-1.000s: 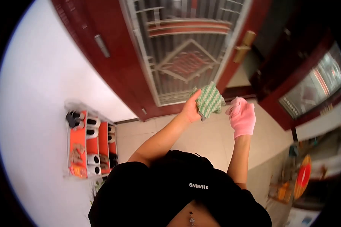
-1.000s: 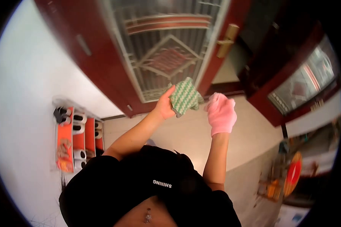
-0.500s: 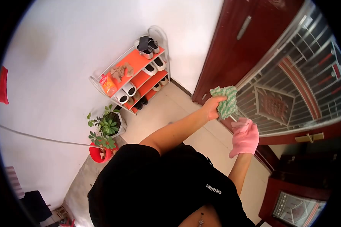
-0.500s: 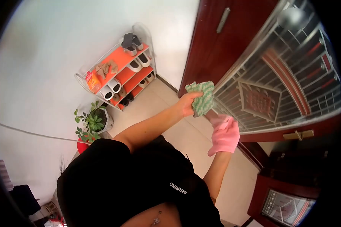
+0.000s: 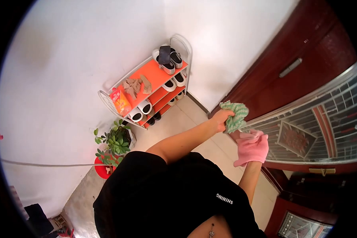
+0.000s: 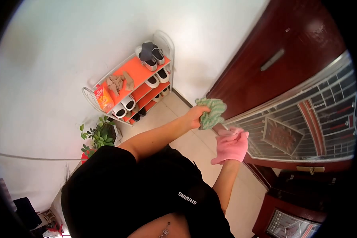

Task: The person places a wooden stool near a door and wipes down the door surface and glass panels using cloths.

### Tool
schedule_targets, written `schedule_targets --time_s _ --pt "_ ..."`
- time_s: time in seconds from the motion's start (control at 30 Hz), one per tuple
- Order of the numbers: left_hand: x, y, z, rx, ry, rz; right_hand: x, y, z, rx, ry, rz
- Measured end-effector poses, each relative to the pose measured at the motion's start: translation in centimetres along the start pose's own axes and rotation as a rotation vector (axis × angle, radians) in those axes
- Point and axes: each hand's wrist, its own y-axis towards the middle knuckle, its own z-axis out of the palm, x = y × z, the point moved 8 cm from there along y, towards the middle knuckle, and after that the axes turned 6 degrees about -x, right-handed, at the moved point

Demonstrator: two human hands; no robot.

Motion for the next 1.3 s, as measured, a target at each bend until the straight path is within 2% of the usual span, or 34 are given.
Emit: schedule_targets --time_s 0.03,0.1,0.23,0.3,0.33,0.37,0.4,0.5,0.57,0.63,0.73,0.83,0.93,1.0,1.03,1.1,1.13,1.17,1.2,1.3 --pt "-1.1 0.2 -1.5 -0.018 -0.015 -0.012 0.0 0.6 2.0 -0.026 -0.211 -0.169" --pt "-3.4 0.3 -4.9 -0.091 -0.036 -0.027 -0.5 -0.9 7.7 -0.117 -0.173 -0.286" --pt "-8.1 -0.3 -10.9 -0.177 -0.094 -0.069 -7.0 -3.6 19.8 -0.004 -1.820 -1.069" --pt "-11.6 -2.2 -10.2 -0.056 0.004 0.106 -13.1 -1.1 23.0 0.483 -2.130 -1.107" --pt "-13.4 -3.5 -9.4 0.005 0.052 0.193 -15.8 -0.3 23.9 0.680 -1.937 -1.118" --pt "-15.2 -5.0 -8.8 -0.020 0.337 0.299 -18.5 0.4 24.7 0.878 -1.751 -1.100" --pt "-17.0 -6.8 -8.0 -0.049 0.621 0.399 -19.5 -0.7 26.1 0.861 -1.521 -1.236" --pt "-21.6 -12.0 -5.2 -0.153 1.475 0.674 -21.5 -1.8 30.7 1.068 -1.438 -1.276" --pt "-24.1 -13.4 -6.2 -0.252 1.492 0.696 -22.2 1.2 32.1 1.043 -1.382 -1.179" --pt "-25.8 -13.8 -9.1 -0.344 0.949 0.577 -23.2 5.8 33.2 1.027 -1.378 -1.081" --pt "-28.6 -15.6 -11.8 -0.442 0.830 0.575 -26.5 14.6 34.5 0.924 -1.459 -0.627" --pt "-31.5 -17.1 -14.4 -0.587 0.807 0.591 -33.3 27.0 33.8 0.848 -1.395 -0.306" --pt "-34.1 -18.1 -16.0 -0.780 0.835 0.635 -39.0 35.6 35.1 0.848 -1.595 -0.360" --pt "-35.6 -18.1 -16.7 -0.893 0.776 0.649 -42.4 39.6 36.2 0.835 -1.692 -0.314" --pt "-36.1 -17.9 -17.1 -0.932 0.686 0.635 -44.2 41.3 36.6 0.870 -1.780 -0.178" --pt "-36.5 -17.2 -17.9 -0.983 0.429 0.581 -46.1 42.9 37.6 0.871 -1.850 -0.096" --pt "-36.1 -17.0 -18.8 -1.091 0.378 0.618 -46.6 43.3 38.1 0.872 -1.886 -0.059" --pt "-36.6 -17.0 -19.0 -1.165 0.419 0.634 -47.3 43.4 38.1 0.893 -1.905 0.057" --pt "-37.1 -17.1 -19.1 -1.242 0.460 0.646 -47.8 43.4 38.3 0.916 -1.924 0.089" --pt "-38.9 -16.8 -17.4 -1.317 0.835 0.602 -48.9 42.8 38.7 0.976 -2.001 0.131"
